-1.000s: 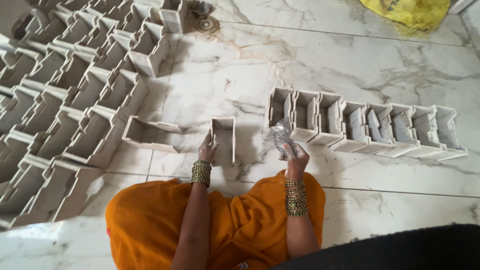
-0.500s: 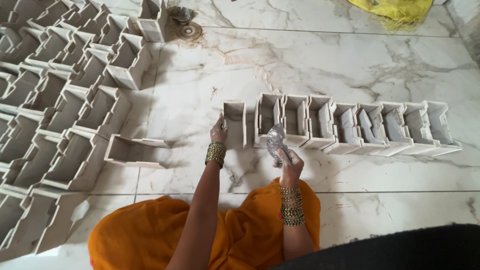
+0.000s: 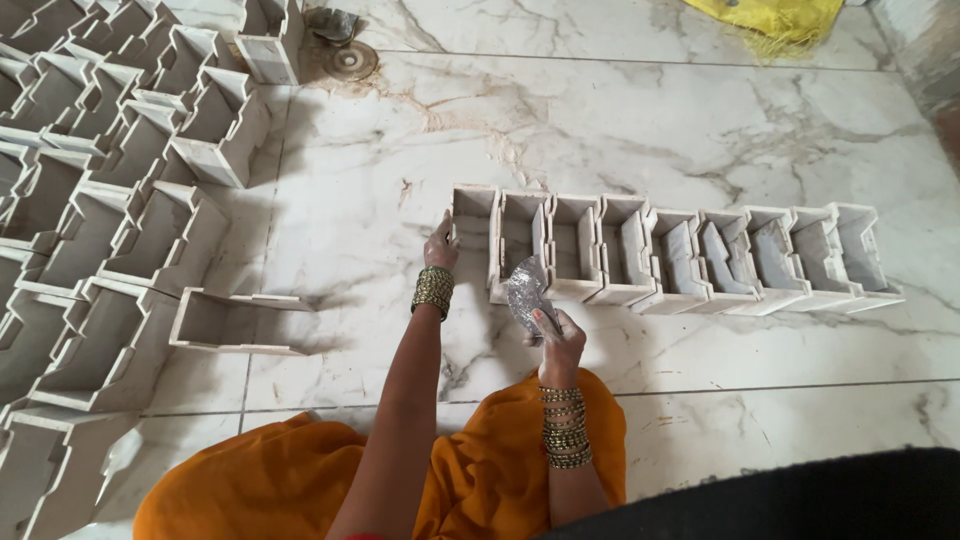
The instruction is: The person sits on the floor and assembles white plastic mold parts, fitting rectangular mold pieces into slotted mold frames one at a time and arranging the completed molds into rows on the floor.
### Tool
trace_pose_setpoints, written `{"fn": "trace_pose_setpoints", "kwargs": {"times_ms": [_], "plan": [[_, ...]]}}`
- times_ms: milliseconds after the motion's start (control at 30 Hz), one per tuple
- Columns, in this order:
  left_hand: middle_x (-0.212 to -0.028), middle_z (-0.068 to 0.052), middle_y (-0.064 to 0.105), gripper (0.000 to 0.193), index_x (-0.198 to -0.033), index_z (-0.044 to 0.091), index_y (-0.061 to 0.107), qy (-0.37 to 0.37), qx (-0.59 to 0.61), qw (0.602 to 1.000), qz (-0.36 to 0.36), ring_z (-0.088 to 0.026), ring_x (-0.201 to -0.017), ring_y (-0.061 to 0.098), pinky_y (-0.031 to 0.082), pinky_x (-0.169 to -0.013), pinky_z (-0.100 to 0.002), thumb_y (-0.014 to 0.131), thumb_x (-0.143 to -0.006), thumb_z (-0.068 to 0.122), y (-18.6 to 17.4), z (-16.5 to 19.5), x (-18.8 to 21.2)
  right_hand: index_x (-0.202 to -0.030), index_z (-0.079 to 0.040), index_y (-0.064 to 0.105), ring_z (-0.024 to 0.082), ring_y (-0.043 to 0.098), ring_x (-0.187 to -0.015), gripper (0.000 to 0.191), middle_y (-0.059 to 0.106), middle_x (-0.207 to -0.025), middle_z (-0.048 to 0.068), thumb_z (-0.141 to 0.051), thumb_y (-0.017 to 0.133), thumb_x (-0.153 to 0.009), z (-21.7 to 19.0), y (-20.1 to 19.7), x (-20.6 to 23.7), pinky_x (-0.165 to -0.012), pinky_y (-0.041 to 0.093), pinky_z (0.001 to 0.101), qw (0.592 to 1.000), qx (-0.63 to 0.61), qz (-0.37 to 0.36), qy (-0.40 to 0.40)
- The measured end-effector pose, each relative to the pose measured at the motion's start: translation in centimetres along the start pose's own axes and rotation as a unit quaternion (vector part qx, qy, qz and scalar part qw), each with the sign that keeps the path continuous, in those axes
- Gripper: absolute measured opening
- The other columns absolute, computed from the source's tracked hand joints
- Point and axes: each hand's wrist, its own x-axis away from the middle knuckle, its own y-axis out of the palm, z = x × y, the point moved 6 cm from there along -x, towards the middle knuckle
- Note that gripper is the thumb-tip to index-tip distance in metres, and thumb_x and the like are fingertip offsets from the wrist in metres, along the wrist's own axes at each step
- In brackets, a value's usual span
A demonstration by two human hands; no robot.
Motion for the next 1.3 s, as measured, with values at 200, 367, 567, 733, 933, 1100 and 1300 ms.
{"fn": "trace_pose_setpoints", "kwargs": {"times_ms": [200, 367, 567, 733, 933, 1100, 1300], "plan": [[-0.136, -0.011, 0.067, 0.085, -0.159, 0.030, 0.036, -0.040, -0.007, 0.999, -0.036, -0.032, -0.118, 0.068, 0.053, -0.105, -0.039, 0.077, -0.087, 0.007, 0.2, -0.5, -0.1, -0.103, 0.005, 0.072, 0.011, 0.062, -0.059, 0.022, 0.072, -0.083, 0.007, -0.014, 0.074, -0.091, 0.1, 0.8, 0.1, -0.051, 0.052, 0.0254, 1.000, -0.004, 0.006, 0.011], [-0.142, -0.011, 0.063, 0.094, -0.159, 0.030, 0.031, -0.022, 0.019, 0.998, -0.050, -0.031, -0.124, 0.064, 0.051, -0.108, -0.038, 0.079, -0.082, 0.006, 0.0, -0.1, -0.2, -0.104, 0.004, 0.071, 0.011, 0.062, -0.060, 0.021, 0.072, -0.084, 0.006, -0.012, 0.073, -0.091, 0.4, 0.9, -0.2, -0.051, 0.052, 0.0254, 1.000, -0.007, 0.010, 0.015], [-0.145, -0.018, 0.057, 0.093, -0.162, 0.020, 0.020, -0.002, -0.043, 0.986, -0.162, -0.035, -0.129, 0.058, 0.046, -0.111, -0.041, 0.075, -0.088, 0.026, -0.5, -0.4, 0.7, -0.109, 0.004, 0.069, 0.012, 0.062, -0.061, 0.020, 0.071, -0.086, 0.007, -0.007, 0.071, -0.092, 1.0, 1.4, -1.4, -0.051, 0.052, 0.0261, 1.000, 0.013, -0.003, -0.005], [-0.149, -0.024, 0.052, 0.096, -0.164, 0.011, 0.019, 0.071, -0.067, 0.987, -0.124, -0.039, -0.132, 0.054, 0.044, -0.111, -0.044, 0.073, -0.089, 0.037, -4.3, -1.5, 2.7, -0.113, 0.004, 0.068, 0.013, 0.063, -0.063, 0.022, 0.071, -0.088, 0.008, -0.003, 0.069, -0.092, 1.0, 2.6, -1.9, -0.051, 0.053, 0.0266, 0.999, 0.020, -0.037, -0.025], [-0.136, -0.022, 0.062, 0.069, -0.144, 0.004, 0.051, 0.058, -0.168, 0.950, 0.255, -0.039, -0.124, 0.059, 0.047, -0.108, -0.046, 0.078, -0.087, 0.032, -18.2, -5.1, 6.5, -0.118, 0.006, 0.058, 0.014, 0.070, -0.072, 0.026, 0.071, -0.100, 0.011, 0.001, 0.064, -0.093, -0.1, 4.4, -1.4, -0.055, 0.062, 0.0290, 0.997, -0.004, -0.079, -0.022], [-0.126, -0.016, 0.064, 0.055, -0.131, 0.007, 0.063, -0.098, -0.238, 0.906, 0.335, -0.036, -0.115, 0.060, 0.046, -0.100, -0.050, 0.079, -0.079, 0.018, -25.3, -7.7, 9.7, -0.122, 0.006, 0.057, 0.015, 0.070, -0.077, 0.029, 0.071, -0.105, 0.012, -0.001, 0.065, -0.094, -1.0, 6.2, -0.5, -0.056, 0.062, 0.0285, 0.993, 0.043, -0.099, -0.045], [-0.134, -0.007, 0.067, 0.036, -0.119, 0.017, 0.073, -0.145, -0.257, 0.945, 0.143, -0.026, -0.109, 0.067, 0.056, -0.099, -0.039, 0.077, -0.084, 0.021, -22.9, -7.9, 11.8, -0.124, 0.008, 0.056, 0.015, 0.070, -0.077, 0.034, 0.071, -0.107, 0.013, 0.000, 0.065, -0.093, -1.5, 7.1, 0.0, -0.054, 0.061, 0.0276, 0.988, 0.090, -0.113, -0.057]]}}
